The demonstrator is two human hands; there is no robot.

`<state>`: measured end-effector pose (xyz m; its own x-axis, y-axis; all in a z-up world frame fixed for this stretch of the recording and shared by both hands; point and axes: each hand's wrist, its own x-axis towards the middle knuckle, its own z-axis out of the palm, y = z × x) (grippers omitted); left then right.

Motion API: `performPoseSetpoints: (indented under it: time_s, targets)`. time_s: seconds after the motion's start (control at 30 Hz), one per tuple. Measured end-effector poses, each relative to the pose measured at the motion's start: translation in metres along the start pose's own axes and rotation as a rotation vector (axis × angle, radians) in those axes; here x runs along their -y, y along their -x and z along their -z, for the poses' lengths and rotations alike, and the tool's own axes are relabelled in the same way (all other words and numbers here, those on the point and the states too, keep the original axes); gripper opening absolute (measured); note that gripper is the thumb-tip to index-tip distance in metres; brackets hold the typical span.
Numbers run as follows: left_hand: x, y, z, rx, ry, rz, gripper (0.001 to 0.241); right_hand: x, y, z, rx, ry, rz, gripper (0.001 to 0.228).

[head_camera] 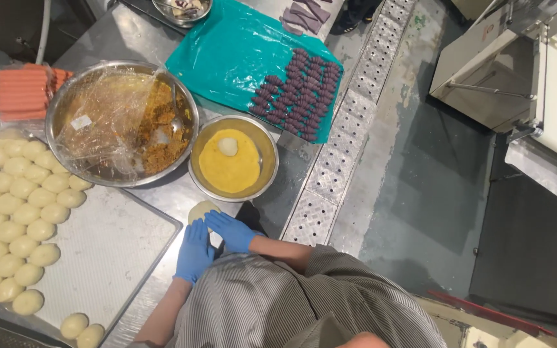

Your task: Filling dough with a savory mixture, shaping them into buns, and coating them with yellow powder.

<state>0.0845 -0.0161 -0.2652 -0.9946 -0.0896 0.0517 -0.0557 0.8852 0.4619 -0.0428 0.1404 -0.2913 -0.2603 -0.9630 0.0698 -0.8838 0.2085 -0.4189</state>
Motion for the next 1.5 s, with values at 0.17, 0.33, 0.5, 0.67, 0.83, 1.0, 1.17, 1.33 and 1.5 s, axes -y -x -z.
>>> performPoseSetpoints:
  time_s: [0.17,0.33,0.5,0.67,0.83,1.0,1.17,1.33,1.5]
  targets:
    - [0.006,0.010,-0.019,-0.005,-0.046,0.019,0.061,0.012,-0.003,0.016,0.095,-0.152,-0.072,0.091]
    - [0.004,0.025,-0.006,0.035,-0.143,-0.005,0.051,0.015,0.010,0.000,0.178,-0.055,-0.011,0.090]
    - [-0.004,0.028,0.018,0.085,-0.079,0.010,0.052,0.008,0.016,0.013,0.219,-0.121,0.036,0.089]
    - [-0.019,-0.008,0.019,0.164,-0.072,0.176,0.050,-0.011,-0.007,-0.028,0.135,-0.198,-0.178,0.050]
    - [-0.011,-0.003,0.012,-0.083,0.123,0.114,0.078,0.009,-0.013,0.010,-0.076,-0.089,0.015,0.072]
    - [0.001,-0.022,-0.001,0.052,0.040,0.341,0.055,0.008,-0.028,0.023,-0.042,-0.245,-0.051,0.065]
    - [0.023,-0.019,-0.033,-0.122,0.019,0.143,0.059,0.003,-0.044,0.013,0.038,-0.248,-0.233,0.060]
    - [0.003,-0.043,0.000,-0.093,0.066,0.162,0.070,0.000,-0.058,0.022,-0.056,-0.270,-0.089,0.072]
    - [0.025,-0.039,-0.030,-0.172,0.065,0.082,0.073,-0.015,-0.058,0.005,0.038,-0.247,-0.138,0.070]
